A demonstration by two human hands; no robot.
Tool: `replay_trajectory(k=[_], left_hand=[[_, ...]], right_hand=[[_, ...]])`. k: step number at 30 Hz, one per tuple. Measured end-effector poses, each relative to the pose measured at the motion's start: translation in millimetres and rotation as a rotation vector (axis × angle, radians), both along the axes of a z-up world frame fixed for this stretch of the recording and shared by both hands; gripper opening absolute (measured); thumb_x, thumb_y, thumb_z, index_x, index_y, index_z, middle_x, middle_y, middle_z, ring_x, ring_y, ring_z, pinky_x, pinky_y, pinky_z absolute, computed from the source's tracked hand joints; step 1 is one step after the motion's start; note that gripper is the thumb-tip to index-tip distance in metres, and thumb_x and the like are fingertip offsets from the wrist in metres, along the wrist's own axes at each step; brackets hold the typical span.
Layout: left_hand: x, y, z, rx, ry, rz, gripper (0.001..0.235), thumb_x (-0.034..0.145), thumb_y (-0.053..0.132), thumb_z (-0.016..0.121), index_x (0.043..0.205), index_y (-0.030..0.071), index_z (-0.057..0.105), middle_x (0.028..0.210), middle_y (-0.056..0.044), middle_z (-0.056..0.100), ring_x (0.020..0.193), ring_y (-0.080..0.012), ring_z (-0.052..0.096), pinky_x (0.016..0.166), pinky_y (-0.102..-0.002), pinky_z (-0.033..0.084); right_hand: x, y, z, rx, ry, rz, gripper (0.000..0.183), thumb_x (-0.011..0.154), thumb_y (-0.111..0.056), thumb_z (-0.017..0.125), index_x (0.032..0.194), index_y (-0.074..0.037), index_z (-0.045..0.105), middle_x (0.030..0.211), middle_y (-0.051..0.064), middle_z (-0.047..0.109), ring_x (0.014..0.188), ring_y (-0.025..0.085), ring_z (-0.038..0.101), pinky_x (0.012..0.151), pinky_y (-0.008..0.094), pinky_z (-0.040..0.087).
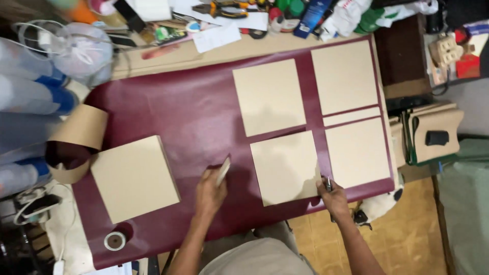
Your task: The person is organizing and preparing maroon vinyl pieces by cutting them and placing cardboard squares on them for assembly.
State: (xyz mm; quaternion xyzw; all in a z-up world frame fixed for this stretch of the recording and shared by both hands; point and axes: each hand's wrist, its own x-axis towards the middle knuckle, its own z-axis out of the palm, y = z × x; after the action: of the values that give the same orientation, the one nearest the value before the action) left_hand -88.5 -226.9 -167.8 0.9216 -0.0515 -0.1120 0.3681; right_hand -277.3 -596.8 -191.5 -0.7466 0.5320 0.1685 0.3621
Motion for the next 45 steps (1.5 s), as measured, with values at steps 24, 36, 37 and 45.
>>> replay_trajectory(k=[24,36,37,45], left_hand=[[73,-164,5,-0.03,0.388,0.231,0.049,0.096,0.02,0.056,0.141,0.04,0.061,0.123,-0.008,0.055,0.121,-0.0326,0.062,0.105,-0.043,0.051],[80,-170,0,-0.019,0.444,0.193,0.053,0.097,0.018,0.053,0.143,0.044,0.059,0.124,-0.004,0.054,0.12,-0.0295,0.063,0.103,-0.042,0.053],[80,-170,-3,-0.023,0.443,0.196,0.052,0.097,0.019,0.053,0.143,0.044,0.059,0.124,-0.004,0.054,0.12,-0.0291,0.063,0.103,-0.042,0.053],[80,-169,3,-0.043,0.429,0.199,0.053,0.097,0.018,0.054,0.145,0.039,0.058,0.125,-0.006,0.055,0.122,-0.0314,0.062,0.106,-0.044,0.051]], right_hand=[[203,-61,-13,-0.15,-0.169,0.524,0.053,0.099,-0.033,0.054,0.151,-0.024,0.052,0.12,0.02,0.066,0.117,0.039,0.066,0.102,0.049,0.052],[205,-61,15,-0.112,-0.123,0.517,0.055,0.099,-0.027,0.05,0.154,-0.021,0.05,0.12,0.019,0.064,0.115,0.035,0.068,0.097,0.047,0.055],[206,-61,16,-0.111,-0.116,0.524,0.056,0.099,-0.028,0.05,0.155,-0.019,0.049,0.122,0.019,0.063,0.118,0.036,0.067,0.099,0.047,0.054],[206,-58,15,-0.128,-0.087,0.555,0.058,0.1,-0.029,0.05,0.157,-0.018,0.046,0.126,0.021,0.062,0.121,0.038,0.065,0.102,0.049,0.053]])
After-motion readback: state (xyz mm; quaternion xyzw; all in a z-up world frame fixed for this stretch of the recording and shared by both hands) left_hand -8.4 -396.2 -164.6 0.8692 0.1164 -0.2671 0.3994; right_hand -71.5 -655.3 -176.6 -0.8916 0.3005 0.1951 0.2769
